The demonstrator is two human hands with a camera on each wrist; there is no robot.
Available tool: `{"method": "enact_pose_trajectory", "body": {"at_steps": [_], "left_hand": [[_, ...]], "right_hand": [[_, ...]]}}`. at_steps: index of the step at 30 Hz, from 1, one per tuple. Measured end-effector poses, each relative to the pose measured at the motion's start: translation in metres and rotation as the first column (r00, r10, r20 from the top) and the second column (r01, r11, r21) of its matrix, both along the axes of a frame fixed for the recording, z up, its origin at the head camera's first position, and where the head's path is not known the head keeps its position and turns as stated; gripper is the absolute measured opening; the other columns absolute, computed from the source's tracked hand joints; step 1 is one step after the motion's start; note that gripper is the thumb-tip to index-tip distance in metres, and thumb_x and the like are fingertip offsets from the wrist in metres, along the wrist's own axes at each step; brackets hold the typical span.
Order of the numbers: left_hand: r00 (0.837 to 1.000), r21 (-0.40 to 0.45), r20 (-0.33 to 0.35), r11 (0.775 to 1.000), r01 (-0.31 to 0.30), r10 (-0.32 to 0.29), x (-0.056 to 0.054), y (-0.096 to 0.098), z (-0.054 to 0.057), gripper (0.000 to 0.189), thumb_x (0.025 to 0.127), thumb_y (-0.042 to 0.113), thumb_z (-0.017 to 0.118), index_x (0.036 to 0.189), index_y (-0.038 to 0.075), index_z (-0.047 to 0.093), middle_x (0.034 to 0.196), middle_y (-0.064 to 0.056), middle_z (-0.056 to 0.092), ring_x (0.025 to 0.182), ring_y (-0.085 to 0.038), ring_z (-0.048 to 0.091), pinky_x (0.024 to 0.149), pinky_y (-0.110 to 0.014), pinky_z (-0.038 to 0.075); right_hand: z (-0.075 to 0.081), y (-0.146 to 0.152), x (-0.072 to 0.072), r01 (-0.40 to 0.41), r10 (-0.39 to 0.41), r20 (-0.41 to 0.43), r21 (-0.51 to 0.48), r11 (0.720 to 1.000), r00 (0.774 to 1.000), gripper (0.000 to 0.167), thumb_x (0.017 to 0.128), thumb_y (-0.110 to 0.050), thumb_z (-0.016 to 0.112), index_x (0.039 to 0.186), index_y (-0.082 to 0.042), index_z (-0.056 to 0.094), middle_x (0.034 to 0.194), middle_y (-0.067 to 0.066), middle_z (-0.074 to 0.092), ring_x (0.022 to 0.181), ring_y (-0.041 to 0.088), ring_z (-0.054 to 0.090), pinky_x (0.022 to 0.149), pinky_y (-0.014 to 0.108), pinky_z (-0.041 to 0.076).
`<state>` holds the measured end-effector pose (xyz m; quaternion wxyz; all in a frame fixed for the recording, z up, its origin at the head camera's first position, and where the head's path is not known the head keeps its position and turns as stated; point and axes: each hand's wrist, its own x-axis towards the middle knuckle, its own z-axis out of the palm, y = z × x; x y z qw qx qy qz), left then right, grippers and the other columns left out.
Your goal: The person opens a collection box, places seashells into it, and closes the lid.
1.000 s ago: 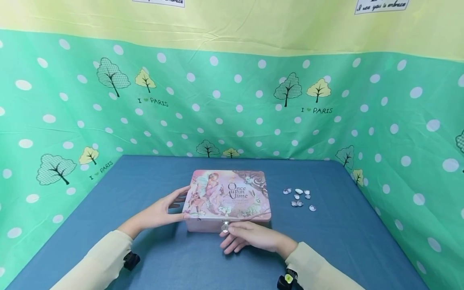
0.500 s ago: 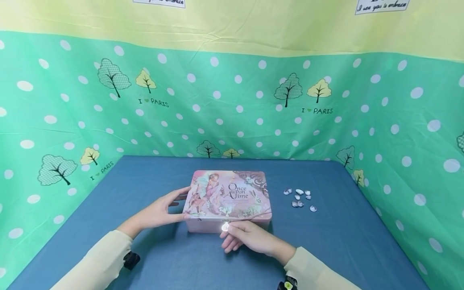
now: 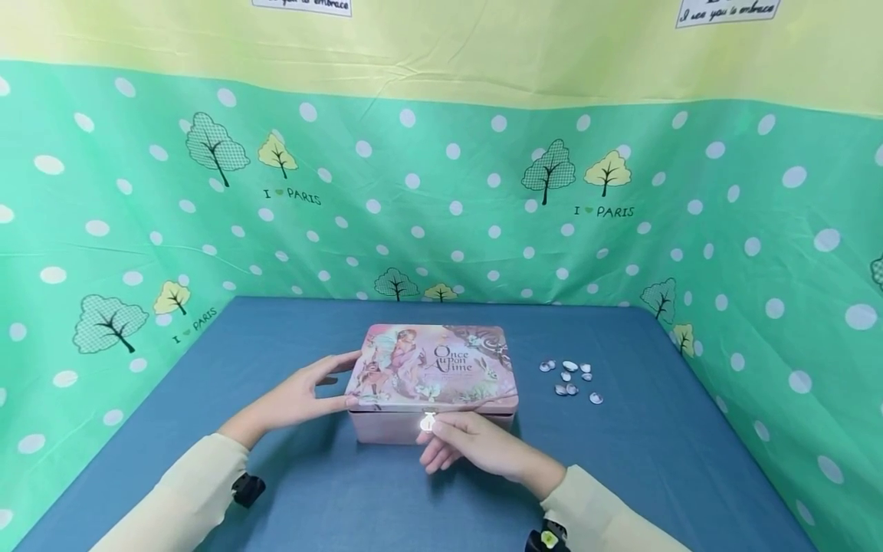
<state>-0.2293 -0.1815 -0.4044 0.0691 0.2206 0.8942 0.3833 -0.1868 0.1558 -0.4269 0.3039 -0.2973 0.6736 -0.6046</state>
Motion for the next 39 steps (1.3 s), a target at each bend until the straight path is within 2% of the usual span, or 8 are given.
{"method": "enact_pose_trajectory", "body": {"at_steps": [7, 10, 13, 18, 21, 30, 35, 39], "left_hand": [[0.998, 0.044, -0.064, 0.999, 0.015, -0.012, -0.001, -0.002, 0.0, 0.067, 0.099, 0.049, 0.06, 0.156, 0.024, 0.037, 0.153, -0.005, 0.043, 0.135, -0.034, 0.045, 0.102, -0.059, 0.041], [0.989, 0.083, -0.145, 0.996, 0.029, -0.017, -0.002, -0.003, -0.001, 0.053, 0.105, 0.039, 0.054, 0.153, 0.02, 0.044, 0.149, -0.004, 0.048, 0.132, -0.031, 0.049, 0.101, -0.056, 0.043], [0.973, 0.09, -0.23, 0.996, 0.026, -0.005, -0.005, -0.003, -0.002, 0.046, 0.104, 0.025, 0.057, 0.149, 0.018, 0.051, 0.142, -0.003, 0.054, 0.129, -0.026, 0.052, 0.099, -0.051, 0.046], [0.95, 0.08, -0.31, 0.997, -0.02, 0.044, -0.012, -0.002, -0.006, 0.047, 0.097, 0.016, 0.069, 0.142, 0.021, 0.058, 0.136, -0.001, 0.059, 0.124, -0.021, 0.056, 0.097, -0.047, 0.048], [0.946, 0.104, -0.315, 0.994, -0.045, 0.076, -0.016, -0.001, -0.009, 0.044, 0.095, 0.019, 0.072, 0.138, 0.024, 0.061, 0.136, 0.001, 0.059, 0.126, -0.021, 0.055, 0.097, -0.047, 0.048], [0.941, 0.15, -0.316, 0.986, -0.078, 0.123, -0.02, 0.001, -0.014, 0.04, 0.095, 0.021, 0.073, 0.134, 0.025, 0.066, 0.139, 0.005, 0.059, 0.13, -0.021, 0.052, 0.1, -0.047, 0.046], [0.94, 0.171, -0.307, 0.98, -0.103, 0.152, -0.023, 0.002, -0.015, 0.038, 0.098, 0.022, 0.069, 0.136, 0.026, 0.064, 0.137, 0.002, 0.06, 0.127, -0.022, 0.053, 0.099, -0.049, 0.047], [0.941, 0.22, -0.288, 0.968, -0.116, 0.179, -0.028, 0.006, -0.016, 0.037, 0.1, 0.023, 0.065, 0.137, 0.025, 0.063, 0.137, 0.001, 0.059, 0.126, -0.021, 0.054, 0.099, -0.049, 0.046]], "right_hand": [[0.013, 0.0, -0.001, 0.025, -0.025, -0.018, 0.005, 1.0, 1.0, 0.047, 0.112, -0.026, 0.037, 0.125, 0.015, 0.054, 0.107, 0.032, 0.066, 0.098, 0.037, 0.069, 0.087, 0.05, 0.053], [0.019, 0.0, -0.001, 0.031, -0.031, -0.021, -0.001, 1.0, 0.999, 0.047, 0.111, -0.027, 0.038, 0.126, 0.015, 0.054, 0.106, 0.022, 0.069, 0.098, 0.035, 0.07, 0.087, 0.046, 0.054], [0.023, 0.0, -0.002, 0.034, -0.034, -0.015, -0.01, 0.999, 0.999, 0.048, 0.111, -0.027, 0.038, 0.127, 0.015, 0.054, 0.105, 0.017, 0.071, 0.1, 0.037, 0.069, 0.087, 0.043, 0.055], [0.026, 0.0, -0.002, 0.05, -0.05, -0.001, -0.021, 0.999, 0.999, 0.049, 0.111, -0.028, 0.039, 0.127, 0.015, 0.053, 0.108, 0.026, 0.068, 0.1, 0.035, 0.069, 0.085, 0.036, 0.055], [0.027, 0.0, -0.002, 0.048, -0.048, -0.002, -0.029, 0.998, 0.999, 0.049, 0.111, -0.027, 0.039, 0.127, 0.017, 0.052, 0.108, 0.026, 0.067, 0.097, 0.027, 0.07, 0.085, 0.033, 0.055], [0.032, 0.003, -0.001, 0.055, -0.056, -0.015, -0.018, 0.998, 0.998, 0.048, 0.111, -0.027, 0.039, 0.132, 0.015, 0.051, 0.112, 0.034, 0.064, 0.102, 0.039, 0.067, 0.088, 0.038, 0.055], [0.035, 0.006, -0.004, 0.066, -0.068, -0.079, -0.022, 0.998, 0.995, 0.041, 0.111, -0.022, 0.039, 0.125, 0.015, 0.052, 0.111, 0.036, 0.063, 0.099, 0.046, 0.066, 0.087, 0.041, 0.055], [0.037, 0.013, -0.008, 0.103, -0.103, -0.128, -0.009, 0.995, 0.986, 0.038, 0.111, -0.02, 0.039, 0.132, 0.009, 0.053, 0.112, 0.031, 0.066, 0.098, 0.043, 0.067, 0.087, 0.042, 0.055]]}}
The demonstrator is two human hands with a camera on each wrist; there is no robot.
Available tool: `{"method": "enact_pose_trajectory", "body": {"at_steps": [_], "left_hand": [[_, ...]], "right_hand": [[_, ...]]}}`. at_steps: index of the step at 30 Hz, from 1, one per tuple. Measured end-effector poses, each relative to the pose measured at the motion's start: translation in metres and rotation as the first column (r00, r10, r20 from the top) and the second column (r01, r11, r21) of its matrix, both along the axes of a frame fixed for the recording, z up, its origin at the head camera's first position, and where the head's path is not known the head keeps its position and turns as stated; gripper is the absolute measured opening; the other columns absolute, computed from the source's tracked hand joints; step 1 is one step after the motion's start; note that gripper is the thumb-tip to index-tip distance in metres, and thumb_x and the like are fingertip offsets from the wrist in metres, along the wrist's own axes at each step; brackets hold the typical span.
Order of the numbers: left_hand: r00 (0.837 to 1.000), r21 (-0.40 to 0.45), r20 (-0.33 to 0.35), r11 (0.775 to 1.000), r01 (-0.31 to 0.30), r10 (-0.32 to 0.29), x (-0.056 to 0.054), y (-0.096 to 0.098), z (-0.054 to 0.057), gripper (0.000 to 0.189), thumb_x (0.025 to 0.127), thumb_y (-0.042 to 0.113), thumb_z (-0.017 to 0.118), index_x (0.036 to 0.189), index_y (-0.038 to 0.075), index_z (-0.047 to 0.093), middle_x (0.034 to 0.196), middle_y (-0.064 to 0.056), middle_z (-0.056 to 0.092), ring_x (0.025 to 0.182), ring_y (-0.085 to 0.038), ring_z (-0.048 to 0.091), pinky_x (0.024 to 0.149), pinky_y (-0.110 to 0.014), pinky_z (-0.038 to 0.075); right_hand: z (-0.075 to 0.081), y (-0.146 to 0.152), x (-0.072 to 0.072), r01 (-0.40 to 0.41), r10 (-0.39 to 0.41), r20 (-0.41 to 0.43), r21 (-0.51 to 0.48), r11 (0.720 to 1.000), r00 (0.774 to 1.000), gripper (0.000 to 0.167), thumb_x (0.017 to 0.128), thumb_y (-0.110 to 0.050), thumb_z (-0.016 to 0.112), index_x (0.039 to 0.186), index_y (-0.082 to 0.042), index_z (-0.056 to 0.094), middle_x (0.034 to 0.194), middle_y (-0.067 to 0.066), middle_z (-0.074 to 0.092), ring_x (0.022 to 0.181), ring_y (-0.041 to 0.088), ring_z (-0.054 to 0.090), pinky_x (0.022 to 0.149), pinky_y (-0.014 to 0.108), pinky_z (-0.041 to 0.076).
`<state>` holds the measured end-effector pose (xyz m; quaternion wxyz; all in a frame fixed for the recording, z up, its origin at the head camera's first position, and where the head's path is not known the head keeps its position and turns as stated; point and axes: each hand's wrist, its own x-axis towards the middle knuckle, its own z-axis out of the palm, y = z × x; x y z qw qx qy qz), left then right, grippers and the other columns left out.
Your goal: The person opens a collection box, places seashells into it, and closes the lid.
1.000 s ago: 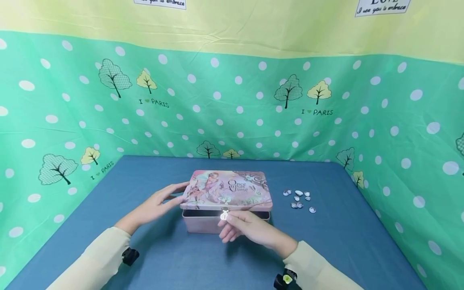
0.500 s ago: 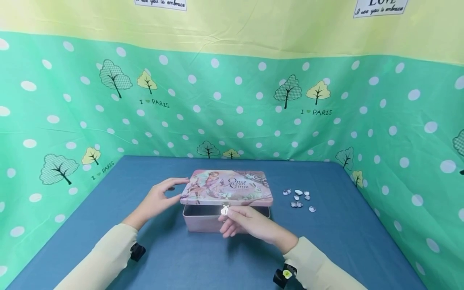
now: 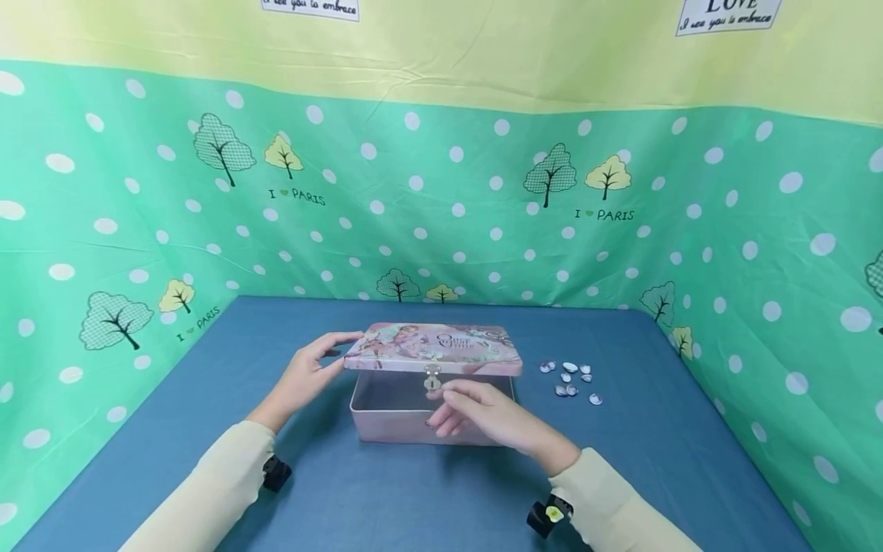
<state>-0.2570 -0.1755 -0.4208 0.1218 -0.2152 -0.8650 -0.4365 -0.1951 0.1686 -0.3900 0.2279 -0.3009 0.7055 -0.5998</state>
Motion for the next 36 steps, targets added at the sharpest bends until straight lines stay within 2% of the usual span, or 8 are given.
{"method": "enact_pose_trajectory", "body": {"at_steps": [5, 11, 15, 19, 25, 27, 31, 36], "left_hand": [[1.0, 0.101, 0.013, 0.995, -0.022, 0.021, -0.005, 0.006, -0.001, 0.034, 0.101, 0.027, 0.064, 0.134, 0.022, 0.064, 0.135, 0.002, 0.06, 0.125, -0.02, 0.055, 0.099, -0.049, 0.046], [0.996, 0.216, 0.062, 0.974, -0.068, 0.056, -0.011, 0.014, -0.002, 0.036, 0.1, 0.038, 0.064, 0.131, 0.022, 0.066, 0.132, 0.001, 0.063, 0.122, -0.021, 0.057, 0.1, -0.05, 0.045], [0.993, 0.266, 0.092, 0.959, -0.098, 0.075, -0.015, 0.019, 0.0, 0.036, 0.099, 0.039, 0.064, 0.131, 0.021, 0.066, 0.128, -0.002, 0.065, 0.117, -0.022, 0.061, 0.096, -0.045, 0.049], [0.99, 0.317, 0.11, 0.941, -0.116, 0.084, -0.019, 0.024, 0.002, 0.037, 0.1, 0.033, 0.065, 0.131, 0.013, 0.065, 0.126, -0.009, 0.067, 0.117, -0.025, 0.062, 0.096, -0.044, 0.049], [0.986, 0.386, 0.124, 0.911, -0.148, 0.107, -0.025, 0.031, 0.007, 0.036, 0.1, 0.032, 0.066, 0.127, 0.008, 0.066, 0.121, -0.011, 0.069, 0.114, -0.022, 0.063, 0.099, -0.041, 0.048], [0.985, 0.41, 0.127, 0.897, -0.162, 0.12, -0.027, 0.033, 0.008, 0.033, 0.099, 0.03, 0.066, 0.124, 0.008, 0.067, 0.118, -0.011, 0.07, 0.111, -0.02, 0.064, 0.098, -0.039, 0.048], [0.98, 0.435, 0.123, 0.879, -0.195, 0.157, -0.033, 0.037, 0.01, 0.032, 0.099, 0.031, 0.067, 0.12, 0.007, 0.068, 0.114, -0.01, 0.071, 0.107, -0.018, 0.066, 0.095, -0.036, 0.05], [0.97, 0.422, 0.114, 0.874, -0.243, 0.214, -0.039, 0.04, 0.013, 0.038, 0.096, 0.041, 0.069, 0.119, 0.01, 0.069, 0.111, -0.007, 0.071, 0.105, -0.018, 0.066, 0.092, -0.036, 0.051]], "right_hand": [[0.006, 0.011, -0.004, 0.073, -0.071, -0.045, 0.031, 0.997, 0.996, 0.042, 0.111, -0.024, 0.04, 0.144, 0.001, 0.049, 0.119, 0.019, 0.067, 0.101, 0.039, 0.067, 0.088, 0.043, 0.054], [0.01, 0.028, -0.011, 0.206, -0.202, -0.158, 0.009, 0.979, 0.967, 0.041, 0.111, -0.023, 0.039, 0.138, 0.006, 0.052, 0.125, 0.018, 0.065, 0.106, 0.027, 0.067, 0.092, 0.038, 0.053], [0.009, 0.038, -0.018, 0.351, -0.346, -0.206, -0.015, 0.936, 0.915, 0.039, 0.11, -0.021, 0.042, 0.131, 0.01, 0.055, 0.124, 0.019, 0.063, 0.105, 0.016, 0.066, 0.092, 0.03, 0.051], [0.007, 0.047, -0.026, 0.487, -0.48, -0.217, -0.024, 0.873, 0.85, 0.035, 0.11, -0.021, 0.043, 0.124, 0.007, 0.058, 0.121, 0.02, 0.062, 0.102, 0.018, 0.066, 0.092, 0.035, 0.051], [0.001, 0.055, -0.037, 0.629, -0.622, -0.24, -0.055, 0.776, 0.746, 0.029, 0.109, -0.019, 0.043, 0.118, 0.007, 0.053, 0.116, 0.023, 0.061, 0.098, 0.016, 0.065, 0.087, 0.026, 0.051], [-0.001, 0.056, -0.041, 0.652, -0.652, -0.216, -0.081, 0.754, 0.727, 0.029, 0.109, -0.018, 0.043, 0.121, 0.008, 0.049, 0.118, 0.022, 0.058, 0.1, 0.013, 0.063, 0.086, 0.022, 0.05], [-0.002, 0.057, -0.05, 0.654, -0.661, -0.167, -0.104, 0.75, 0.732, 0.036, 0.108, -0.016, 0.042, 0.136, 0.006, 0.039, 0.132, 0.022, 0.049, 0.118, 0.024, 0.055, 0.095, 0.026, 0.047], [-0.003, 0.055, -0.059, 0.629, -0.634, -0.147, -0.086, 0.773, 0.759, 0.051, 0.107, -0.016, 0.043, 0.153, 0.0, 0.027, 0.152, 0.022, 0.035, 0.138, 0.037, 0.037, 0.109, 0.047, 0.035]]}}
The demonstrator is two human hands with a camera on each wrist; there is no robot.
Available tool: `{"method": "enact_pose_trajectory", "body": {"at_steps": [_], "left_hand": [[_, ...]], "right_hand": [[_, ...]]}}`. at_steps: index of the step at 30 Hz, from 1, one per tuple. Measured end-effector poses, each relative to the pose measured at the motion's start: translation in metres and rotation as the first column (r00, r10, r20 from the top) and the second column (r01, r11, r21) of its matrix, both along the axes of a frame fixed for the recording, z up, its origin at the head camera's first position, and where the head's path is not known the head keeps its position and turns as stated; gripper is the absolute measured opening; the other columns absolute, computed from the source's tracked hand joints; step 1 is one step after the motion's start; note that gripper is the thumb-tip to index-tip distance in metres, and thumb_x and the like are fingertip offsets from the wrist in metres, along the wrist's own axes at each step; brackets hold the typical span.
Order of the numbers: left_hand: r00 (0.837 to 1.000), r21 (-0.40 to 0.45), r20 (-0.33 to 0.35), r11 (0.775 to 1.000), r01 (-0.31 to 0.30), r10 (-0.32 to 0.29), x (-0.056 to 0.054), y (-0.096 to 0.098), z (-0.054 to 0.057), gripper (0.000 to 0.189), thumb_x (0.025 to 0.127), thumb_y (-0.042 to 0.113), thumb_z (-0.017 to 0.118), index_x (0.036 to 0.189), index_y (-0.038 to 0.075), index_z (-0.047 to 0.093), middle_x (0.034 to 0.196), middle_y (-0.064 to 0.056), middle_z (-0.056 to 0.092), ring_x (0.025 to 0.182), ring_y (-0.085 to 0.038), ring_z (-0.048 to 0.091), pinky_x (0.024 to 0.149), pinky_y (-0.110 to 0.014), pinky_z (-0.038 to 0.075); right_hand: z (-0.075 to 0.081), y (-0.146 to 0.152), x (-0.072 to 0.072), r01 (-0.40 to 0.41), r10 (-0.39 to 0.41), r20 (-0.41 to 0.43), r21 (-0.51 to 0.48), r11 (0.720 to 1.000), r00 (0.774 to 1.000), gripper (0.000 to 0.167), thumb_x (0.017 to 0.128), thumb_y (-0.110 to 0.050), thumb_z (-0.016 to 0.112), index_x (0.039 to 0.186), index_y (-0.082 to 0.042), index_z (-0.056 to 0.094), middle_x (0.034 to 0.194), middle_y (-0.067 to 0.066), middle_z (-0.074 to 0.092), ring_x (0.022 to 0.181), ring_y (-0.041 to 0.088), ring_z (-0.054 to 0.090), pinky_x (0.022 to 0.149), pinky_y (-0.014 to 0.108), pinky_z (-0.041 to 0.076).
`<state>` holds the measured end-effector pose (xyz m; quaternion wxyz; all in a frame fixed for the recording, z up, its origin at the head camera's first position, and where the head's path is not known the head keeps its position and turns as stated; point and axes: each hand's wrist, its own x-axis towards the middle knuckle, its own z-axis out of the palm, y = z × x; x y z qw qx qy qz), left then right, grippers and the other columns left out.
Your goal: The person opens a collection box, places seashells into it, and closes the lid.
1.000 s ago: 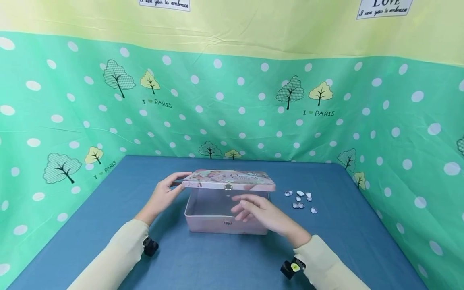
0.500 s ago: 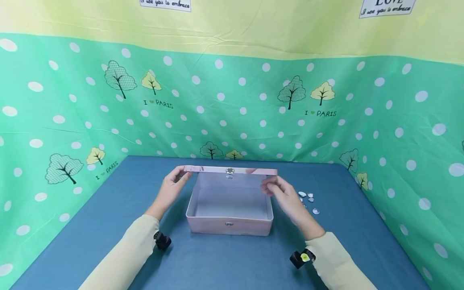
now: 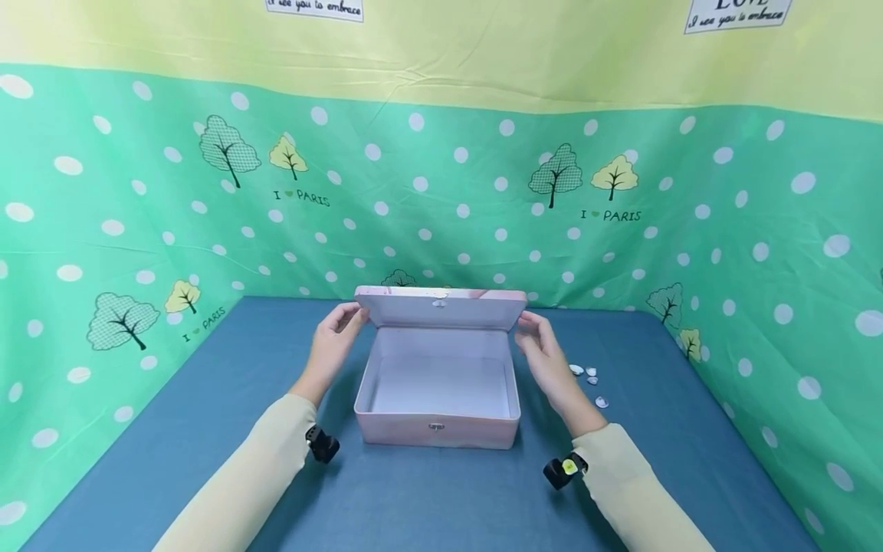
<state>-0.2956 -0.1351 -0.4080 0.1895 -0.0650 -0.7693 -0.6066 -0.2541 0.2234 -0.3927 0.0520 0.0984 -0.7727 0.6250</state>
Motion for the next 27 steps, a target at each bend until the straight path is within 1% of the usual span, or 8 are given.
{"method": "enact_pose_trajectory", "body": {"at_steps": [2, 5, 9, 11, 14, 19, 22, 27], "left_hand": [[1.0, -0.008, -0.002, 1.0, -0.009, 0.009, -0.001, 0.001, 0.001, 0.041, 0.094, 0.045, 0.07, 0.12, 0.013, 0.07, 0.114, -0.005, 0.071, 0.105, -0.018, 0.067, 0.091, -0.036, 0.052], [1.0, -0.007, 0.005, 1.0, 0.016, -0.016, 0.003, 0.002, 0.007, 0.043, 0.097, 0.043, 0.067, 0.127, 0.013, 0.068, 0.122, -0.007, 0.069, 0.111, -0.021, 0.066, 0.095, -0.038, 0.051], [0.995, -0.034, 0.027, 0.995, 0.093, -0.092, 0.005, 0.0, 0.01, 0.046, 0.105, 0.04, 0.052, 0.142, 0.012, 0.059, 0.135, -0.01, 0.062, 0.122, -0.023, 0.059, 0.102, -0.04, 0.046], [0.99, -0.055, 0.029, 0.989, 0.138, -0.136, 0.001, -0.002, 0.006, 0.049, 0.108, 0.041, 0.044, 0.148, 0.013, 0.052, 0.141, -0.011, 0.057, 0.128, -0.024, 0.055, 0.104, -0.041, 0.044], [0.977, -0.074, 0.057, 0.975, 0.212, -0.208, -0.002, -0.003, 0.006, 0.055, 0.11, 0.044, 0.034, 0.155, 0.013, 0.041, 0.15, -0.011, 0.048, 0.136, -0.027, 0.047, 0.107, -0.044, 0.04], [0.941, -0.041, 0.11, 0.944, 0.326, -0.32, -0.01, -0.004, 0.004, 0.061, 0.11, 0.049, 0.024, 0.161, 0.016, 0.023, 0.161, -0.007, 0.03, 0.145, -0.026, 0.033, 0.115, -0.043, 0.029], [0.922, -0.012, 0.13, 0.93, 0.368, -0.364, -0.014, -0.003, 0.004, 0.063, 0.109, 0.051, 0.023, 0.162, 0.018, 0.017, 0.165, -0.006, 0.022, 0.148, -0.027, 0.027, 0.117, -0.042, 0.024], [0.908, 0.014, 0.178, 0.923, 0.384, -0.38, -0.021, 0.001, 0.006, 0.066, 0.108, 0.054, 0.023, 0.163, 0.018, 0.011, 0.167, -0.001, 0.013, 0.149, -0.026, 0.022, 0.118, -0.037, 0.021]], "right_hand": [[-0.001, -0.001, -0.003, -0.02, 0.02, -0.005, 0.0, 1.0, 1.0, 0.054, 0.108, -0.017, 0.042, 0.156, -0.002, 0.023, 0.156, 0.021, 0.03, 0.143, 0.037, 0.032, 0.112, 0.054, 0.031], [-0.002, -0.001, -0.007, -0.053, 0.053, -0.021, 0.0, 0.999, 0.998, 0.057, 0.108, -0.016, 0.041, 0.159, -0.005, 0.018, 0.16, 0.02, 0.025, 0.146, 0.035, 0.026, 0.113, 0.057, 0.026], [-0.003, 0.0, -0.015, -0.078, 0.078, -0.029, 0.005, 0.997, 0.997, 0.059, 0.109, -0.017, 0.04, 0.162, -0.009, 0.013, 0.163, 0.018, 0.021, 0.148, 0.033, 0.022, 0.114, 0.058, 0.024], [-0.003, -0.001, -0.018, -0.084, 0.084, -0.025, 0.006, 0.996, 0.996, 0.06, 0.109, -0.017, 0.04, 0.162, -0.011, 0.012, 0.164, 0.016, 0.019, 0.149, 0.032, 0.021, 0.114, 0.057, 0.024], [-0.003, -0.001, -0.023, -0.108, 0.109, -0.02, 0.012, 0.994, 0.994, 0.062, 0.109, -0.018, 0.039, 0.163, -0.013, 0.008, 0.165, 0.014, 0.015, 0.15, 0.031, 0.018, 0.116, 0.056, 0.021], [-0.003, -0.003, -0.031, -0.149, 0.15, -0.013, 0.024, 0.989, 0.989, 0.064, 0.11, -0.019, 0.039, 0.163, -0.015, 0.002, 0.167, 0.012, 0.009, 0.151, 0.03, 0.013, 0.117, 0.055, 0.018], [-0.004, -0.005, -0.035, -0.15, 0.15, 0.001, 0.034, 0.988, 0.989, 0.066, 0.11, -0.02, 0.039, 0.163, -0.016, 0.0, 0.167, 0.01, 0.005, 0.152, 0.029, 0.011, 0.117, 0.055, 0.016], [-0.005, -0.007, -0.041, -0.14, 0.138, 0.046, 0.053, 0.989, 0.989, 0.067, 0.11, -0.024, 0.038, 0.162, -0.018, -0.005, 0.168, 0.006, -0.003, 0.152, 0.029, 0.006, 0.118, 0.054, 0.013]]}}
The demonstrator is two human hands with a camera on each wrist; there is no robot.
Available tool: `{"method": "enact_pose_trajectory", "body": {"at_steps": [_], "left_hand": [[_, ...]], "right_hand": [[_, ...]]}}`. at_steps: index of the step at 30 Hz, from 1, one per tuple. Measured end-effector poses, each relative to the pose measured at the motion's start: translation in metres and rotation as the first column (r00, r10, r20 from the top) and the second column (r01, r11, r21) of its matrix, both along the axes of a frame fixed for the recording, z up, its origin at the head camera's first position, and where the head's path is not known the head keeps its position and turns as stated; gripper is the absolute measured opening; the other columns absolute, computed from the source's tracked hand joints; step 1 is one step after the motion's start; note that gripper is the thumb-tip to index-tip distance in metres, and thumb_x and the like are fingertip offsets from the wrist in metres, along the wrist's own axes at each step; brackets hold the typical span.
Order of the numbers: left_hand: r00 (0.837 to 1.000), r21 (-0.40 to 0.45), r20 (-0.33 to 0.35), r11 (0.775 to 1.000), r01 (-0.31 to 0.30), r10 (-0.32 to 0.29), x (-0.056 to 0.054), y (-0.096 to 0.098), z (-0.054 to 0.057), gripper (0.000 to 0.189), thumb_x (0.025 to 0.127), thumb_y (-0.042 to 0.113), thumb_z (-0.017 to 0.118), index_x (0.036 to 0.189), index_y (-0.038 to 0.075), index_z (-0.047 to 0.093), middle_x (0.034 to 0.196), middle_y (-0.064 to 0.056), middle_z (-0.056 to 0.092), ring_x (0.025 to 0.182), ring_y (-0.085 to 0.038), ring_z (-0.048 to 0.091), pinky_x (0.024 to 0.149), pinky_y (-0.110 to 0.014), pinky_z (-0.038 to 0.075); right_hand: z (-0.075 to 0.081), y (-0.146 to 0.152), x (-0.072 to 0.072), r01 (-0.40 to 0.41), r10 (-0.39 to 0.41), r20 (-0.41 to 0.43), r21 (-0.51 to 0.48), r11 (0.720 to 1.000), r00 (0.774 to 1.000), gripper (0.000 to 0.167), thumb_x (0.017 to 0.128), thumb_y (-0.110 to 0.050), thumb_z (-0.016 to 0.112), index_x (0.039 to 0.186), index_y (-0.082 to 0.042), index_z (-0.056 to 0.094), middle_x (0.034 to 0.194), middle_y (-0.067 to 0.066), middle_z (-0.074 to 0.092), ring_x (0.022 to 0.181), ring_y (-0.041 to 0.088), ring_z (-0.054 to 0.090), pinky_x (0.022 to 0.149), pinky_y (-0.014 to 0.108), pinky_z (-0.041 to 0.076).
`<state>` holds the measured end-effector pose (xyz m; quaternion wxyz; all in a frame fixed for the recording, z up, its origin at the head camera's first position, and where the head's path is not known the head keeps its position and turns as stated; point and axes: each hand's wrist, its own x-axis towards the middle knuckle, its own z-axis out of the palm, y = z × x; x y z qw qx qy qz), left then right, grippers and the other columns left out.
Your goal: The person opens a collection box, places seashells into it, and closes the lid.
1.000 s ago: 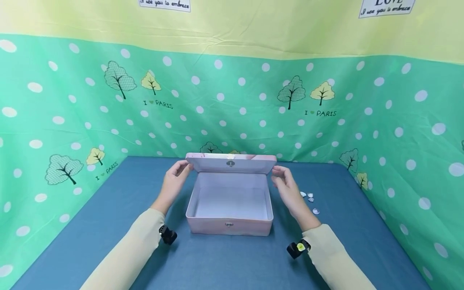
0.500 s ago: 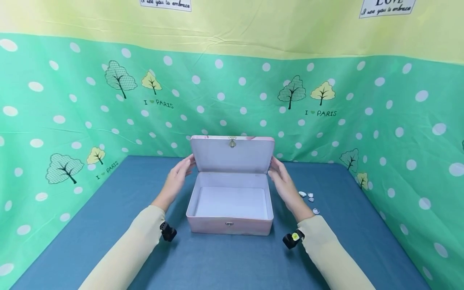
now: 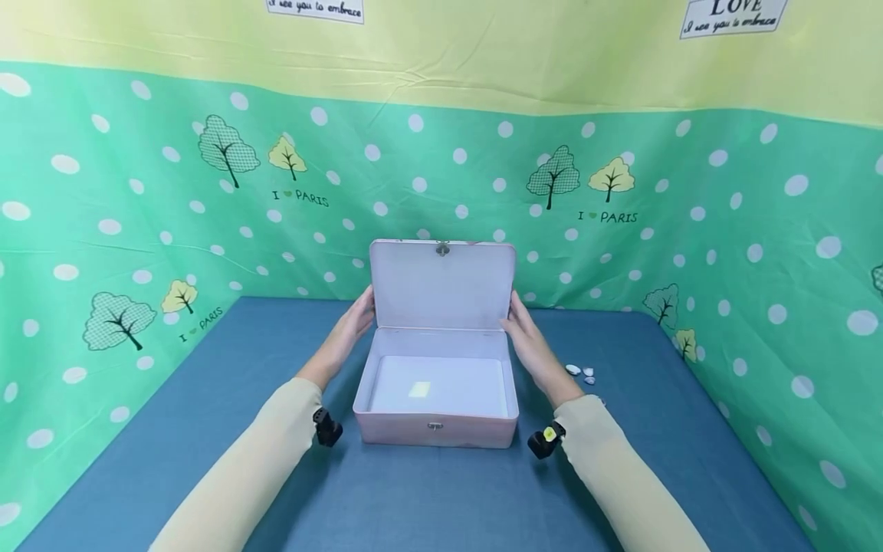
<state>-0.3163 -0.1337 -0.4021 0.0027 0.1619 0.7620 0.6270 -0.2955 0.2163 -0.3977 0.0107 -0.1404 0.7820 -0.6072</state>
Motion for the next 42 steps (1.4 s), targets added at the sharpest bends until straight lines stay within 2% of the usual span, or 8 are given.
{"method": "enact_pose_trajectory", "body": {"at_steps": [6, 15, 20, 27, 35, 42], "left_hand": [[0.999, 0.013, 0.053, 1.0, 0.001, -0.001, -0.005, 0.006, 0.002, 0.069, 0.109, 0.052, 0.021, 0.162, 0.012, 0.005, 0.168, -0.004, 0.006, 0.151, -0.025, 0.015, 0.119, -0.037, 0.018], [0.986, 0.108, 0.163, 0.994, -0.001, -0.017, -0.012, 0.009, 0.007, 0.077, 0.107, 0.057, 0.026, 0.161, 0.007, 0.005, 0.167, -0.009, 0.006, 0.152, -0.024, 0.011, 0.119, -0.034, 0.019], [0.982, 0.103, 0.186, 0.994, 0.018, -0.037, -0.015, 0.009, 0.009, 0.084, 0.104, 0.062, 0.028, 0.161, 0.006, 0.003, 0.167, -0.009, 0.002, 0.152, -0.023, 0.008, 0.119, -0.034, 0.017], [0.97, 0.087, 0.234, 0.995, 0.054, -0.073, -0.022, 0.007, 0.009, 0.091, 0.1, 0.071, 0.024, 0.161, 0.008, -0.003, 0.168, -0.008, -0.001, 0.153, -0.022, 0.004, 0.12, -0.034, 0.012], [0.968, 0.082, 0.246, 0.996, 0.029, -0.049, -0.027, 0.009, 0.009, 0.091, 0.101, 0.068, 0.025, 0.16, 0.002, 0.002, 0.167, -0.012, 0.004, 0.153, -0.025, 0.007, 0.12, -0.035, 0.012], [0.969, 0.081, 0.242, 0.996, 0.026, -0.045, -0.03, 0.01, 0.002, 0.09, 0.102, 0.066, 0.022, 0.16, 0.0, 0.002, 0.167, -0.015, 0.004, 0.153, -0.027, 0.006, 0.121, -0.037, 0.009]], "right_hand": [[-0.001, -0.003, -0.009, -0.01, 0.01, 0.052, 0.014, 1.0, 0.999, 0.067, 0.111, -0.029, 0.035, 0.161, -0.021, -0.009, 0.167, 0.002, -0.009, 0.152, 0.026, -0.001, 0.119, 0.052, 0.012], [-0.003, -0.005, -0.02, -0.013, 0.012, 0.073, 0.013, 1.0, 0.997, 0.067, 0.111, -0.027, 0.032, 0.161, -0.019, -0.012, 0.167, 0.004, -0.012, 0.152, 0.025, -0.005, 0.118, 0.054, 0.012], [-0.004, -0.007, -0.026, 0.002, -0.003, 0.095, 0.01, 1.0, 0.995, 0.067, 0.11, -0.028, 0.032, 0.161, -0.017, -0.011, 0.167, 0.004, -0.012, 0.152, 0.025, -0.006, 0.118, 0.055, 0.012], [-0.006, -0.006, -0.031, 0.01, -0.015, 0.13, 0.035, 0.999, 0.991, 0.067, 0.11, -0.029, 0.033, 0.161, -0.018, -0.009, 0.167, 0.004, -0.011, 0.152, 0.025, -0.005, 0.118, 0.055, 0.013], [-0.008, -0.006, -0.036, 0.03, -0.032, 0.174, 0.015, 0.999, 0.984, 0.067, 0.11, -0.03, 0.035, 0.162, -0.014, -0.006, 0.168, 0.005, -0.007, 0.152, 0.024, -0.004, 0.118, 0.054, 0.014], [-0.007, -0.005, -0.035, 0.028, -0.025, 0.213, -0.011, 1.0, 0.977, 0.066, 0.11, -0.027, 0.033, 0.161, -0.01, -0.005, 0.167, 0.008, -0.007, 0.152, 0.025, -0.005, 0.119, 0.051, 0.012]]}}
